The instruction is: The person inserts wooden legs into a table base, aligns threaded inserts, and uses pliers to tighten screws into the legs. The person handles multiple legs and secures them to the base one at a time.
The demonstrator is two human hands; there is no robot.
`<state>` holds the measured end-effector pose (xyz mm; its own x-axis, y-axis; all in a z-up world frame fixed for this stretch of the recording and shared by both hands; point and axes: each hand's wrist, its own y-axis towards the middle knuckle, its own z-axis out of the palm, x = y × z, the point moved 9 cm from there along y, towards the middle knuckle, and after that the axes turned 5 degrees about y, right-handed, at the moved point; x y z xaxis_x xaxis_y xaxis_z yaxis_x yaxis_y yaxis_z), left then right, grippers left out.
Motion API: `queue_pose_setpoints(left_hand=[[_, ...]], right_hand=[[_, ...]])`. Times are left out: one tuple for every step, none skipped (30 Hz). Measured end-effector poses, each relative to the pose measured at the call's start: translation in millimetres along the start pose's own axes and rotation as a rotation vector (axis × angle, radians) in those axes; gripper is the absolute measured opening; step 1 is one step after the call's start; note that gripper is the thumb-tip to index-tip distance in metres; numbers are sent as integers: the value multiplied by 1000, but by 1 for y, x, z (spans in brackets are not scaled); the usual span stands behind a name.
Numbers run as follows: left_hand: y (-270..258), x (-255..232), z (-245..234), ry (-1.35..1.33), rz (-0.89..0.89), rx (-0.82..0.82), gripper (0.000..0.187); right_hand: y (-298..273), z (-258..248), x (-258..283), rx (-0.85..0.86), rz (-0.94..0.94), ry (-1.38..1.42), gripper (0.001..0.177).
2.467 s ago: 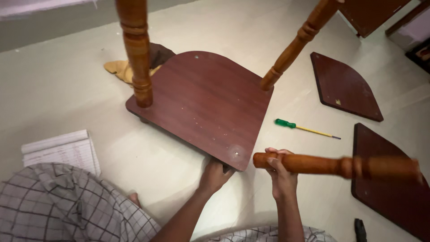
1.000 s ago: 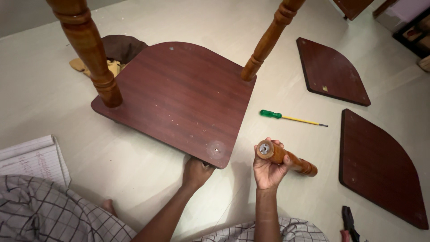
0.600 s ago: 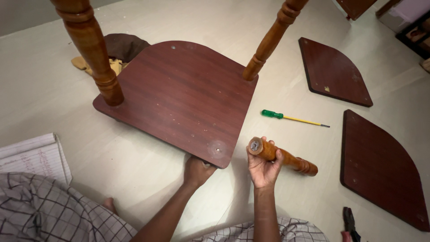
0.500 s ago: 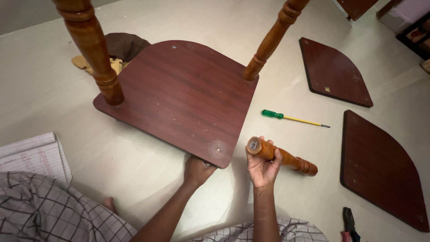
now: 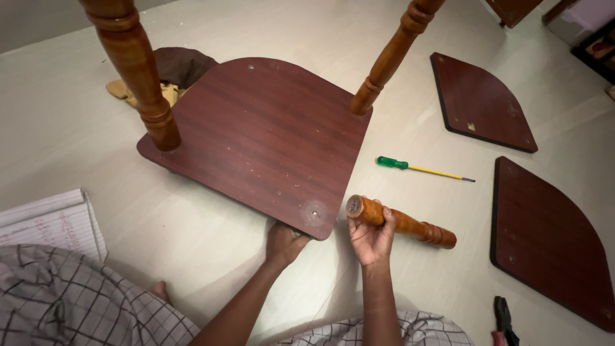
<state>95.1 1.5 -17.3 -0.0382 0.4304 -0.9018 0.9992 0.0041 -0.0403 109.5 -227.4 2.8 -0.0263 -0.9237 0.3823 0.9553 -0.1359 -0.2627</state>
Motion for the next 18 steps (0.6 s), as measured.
queue_pose_setpoints(left_hand=[[-2, -5, -5, 9, 69, -59, 44], [-2, -12, -10, 18, 144, -118, 48], [-4, -18, -14, 26, 220, -176, 51], [-3, -13, -11, 24, 165, -143, 50], [-4, -7, -8, 23, 110, -110, 49], [-3, -3, -5, 22, 61, -77, 49], [-4, -2, -3, 8, 54, -51, 47], [-2, 0, -1, -5, 53, -27, 46], [-2, 1, 1, -17, 52, -3, 45], [-2, 3, -1, -55, 57, -22, 49], [-4, 7, 0, -92, 61, -40, 55], [-4, 12, -1, -127, 68, -58, 62], [-3, 19, 2, -129, 63, -47, 70], [0, 26, 4, -130, 58, -32, 78], [6, 35, 5, -130, 53, -18, 86], [8, 44, 8, -124, 49, -35, 86], [14, 53, 9, -118, 44, -51, 85], [15, 64, 11, -110, 36, -56, 85]], right_hand=[[1, -5, 0, -23, 1, -4, 32], [4, -9, 1, -41, -2, -7, 32], [7, -15, 2, -71, -7, -10, 30], [9, -21, 4, -100, -14, -14, 29], [10, -28, 6, -130, -21, -17, 28], [12, -33, 8, -139, -28, 2, 26], [13, -39, 10, -148, -35, 22, 24], [16, -43, 13, -151, -43, 43, 22], [17, -49, 15, -166, -61, 39, 21], [18, -54, 16, -177, -79, 35, 19], [19, -59, 18, -188, -96, 33, 18], [22, -60, 18, -159, -94, 32, 15], [24, -61, 18, -129, -92, 32, 13], [26, -59, 18, -102, -93, 33, 12], [33, -52, 15, -57, -95, 13, 13], [34, -50, 16, -29, -109, -7, 15], [35, -46, 18, 0, -124, -27, 18], [31, -47, 19, -1, -161, -42, 23]])
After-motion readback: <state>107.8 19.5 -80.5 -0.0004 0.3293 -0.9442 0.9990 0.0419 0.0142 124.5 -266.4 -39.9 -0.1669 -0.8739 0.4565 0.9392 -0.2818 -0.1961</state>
